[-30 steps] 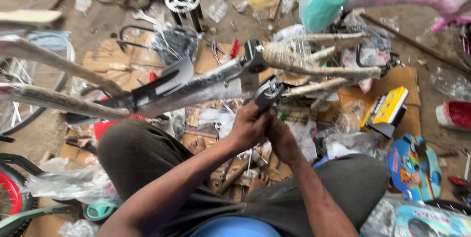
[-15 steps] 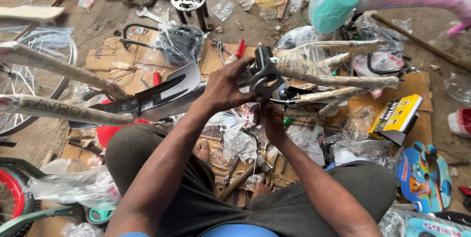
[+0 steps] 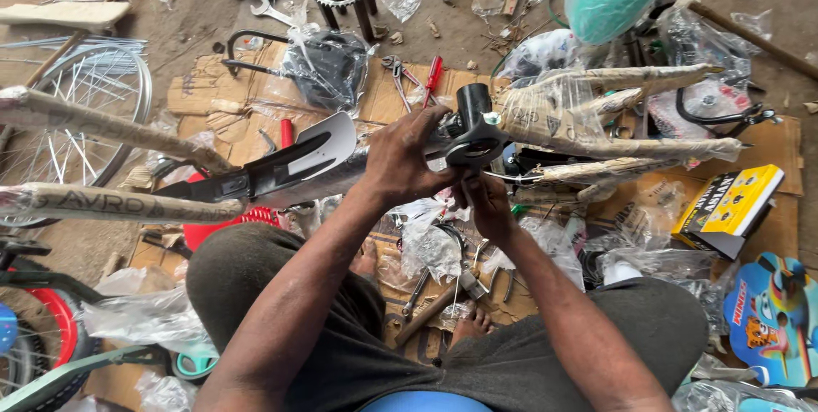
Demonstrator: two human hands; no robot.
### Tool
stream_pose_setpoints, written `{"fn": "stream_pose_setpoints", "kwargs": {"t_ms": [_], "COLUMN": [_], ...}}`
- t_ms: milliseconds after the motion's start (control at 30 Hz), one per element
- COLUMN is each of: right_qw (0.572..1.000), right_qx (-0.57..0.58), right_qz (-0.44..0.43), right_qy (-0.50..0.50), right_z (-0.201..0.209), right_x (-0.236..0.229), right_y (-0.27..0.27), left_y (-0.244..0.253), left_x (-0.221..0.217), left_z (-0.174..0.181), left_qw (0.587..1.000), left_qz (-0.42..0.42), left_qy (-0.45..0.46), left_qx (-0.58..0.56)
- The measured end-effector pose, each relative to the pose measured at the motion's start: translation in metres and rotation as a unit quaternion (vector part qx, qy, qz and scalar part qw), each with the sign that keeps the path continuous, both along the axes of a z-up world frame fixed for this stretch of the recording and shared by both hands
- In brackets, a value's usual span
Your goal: The person sits on the floor and uses a wrench to tighten the stem bolts on a bicycle handlebar. They then remove the stem, insert a bolt, and reattach the stem to the frame, tightening it again with the wrench.
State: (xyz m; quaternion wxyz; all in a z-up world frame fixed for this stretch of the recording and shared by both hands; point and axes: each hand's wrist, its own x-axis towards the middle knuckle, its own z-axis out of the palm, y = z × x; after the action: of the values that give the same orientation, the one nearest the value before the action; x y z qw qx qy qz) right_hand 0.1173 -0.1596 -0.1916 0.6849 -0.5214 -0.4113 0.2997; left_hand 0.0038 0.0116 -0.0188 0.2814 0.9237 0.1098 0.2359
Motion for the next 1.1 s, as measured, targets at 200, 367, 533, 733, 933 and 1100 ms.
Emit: {"fn": "stream_pose_setpoints", "kwargs": {"t_ms": [200, 367, 533, 733, 933, 1100], "right_qw": [0.994, 0.974, 0.945, 0.956, 0.984, 0.971], "right_qx": [-0.024, -0.030, -0.061, -0.076, -0.101, 0.002], "right_qz": [-0.017, -0.021, -0.019, -0.024, 0.036, -0.002], "right_qy": [-0.102, -0.222, -0.321, -0.283, 0.140, 0.238], "right_z": [0.008, 0.021, 0.038, 0.042, 0.035, 0.076], "right_x": [0.010, 0.038, 0.059, 0.045, -0.026, -0.077], "right_y": [0.001, -0.003, -0.018, -0.027, -0.045, -0.047], "left_y": [-0.003, -0.012, -0.017, -0.013, -0.024, -0.061], "left_x": [0.001, 0.009, 0.008, 0.004, -0.050, -0.088], "left_z": [-0.009, -0.014, -0.012, -0.015, -0.006, -0.021], "left_qw": [0.998, 0.996, 0.986, 0.984, 0.983, 0.943], "left_qz": [0.011, 0.057, 0.079, 0.055, 0.061, -0.078], "left_qy": [-0.049, -0.041, -0.111, -0.138, -0.174, 0.016], "left_qx": [0.047, 0.057, 0.099, 0.095, 0.017, -0.322]}}
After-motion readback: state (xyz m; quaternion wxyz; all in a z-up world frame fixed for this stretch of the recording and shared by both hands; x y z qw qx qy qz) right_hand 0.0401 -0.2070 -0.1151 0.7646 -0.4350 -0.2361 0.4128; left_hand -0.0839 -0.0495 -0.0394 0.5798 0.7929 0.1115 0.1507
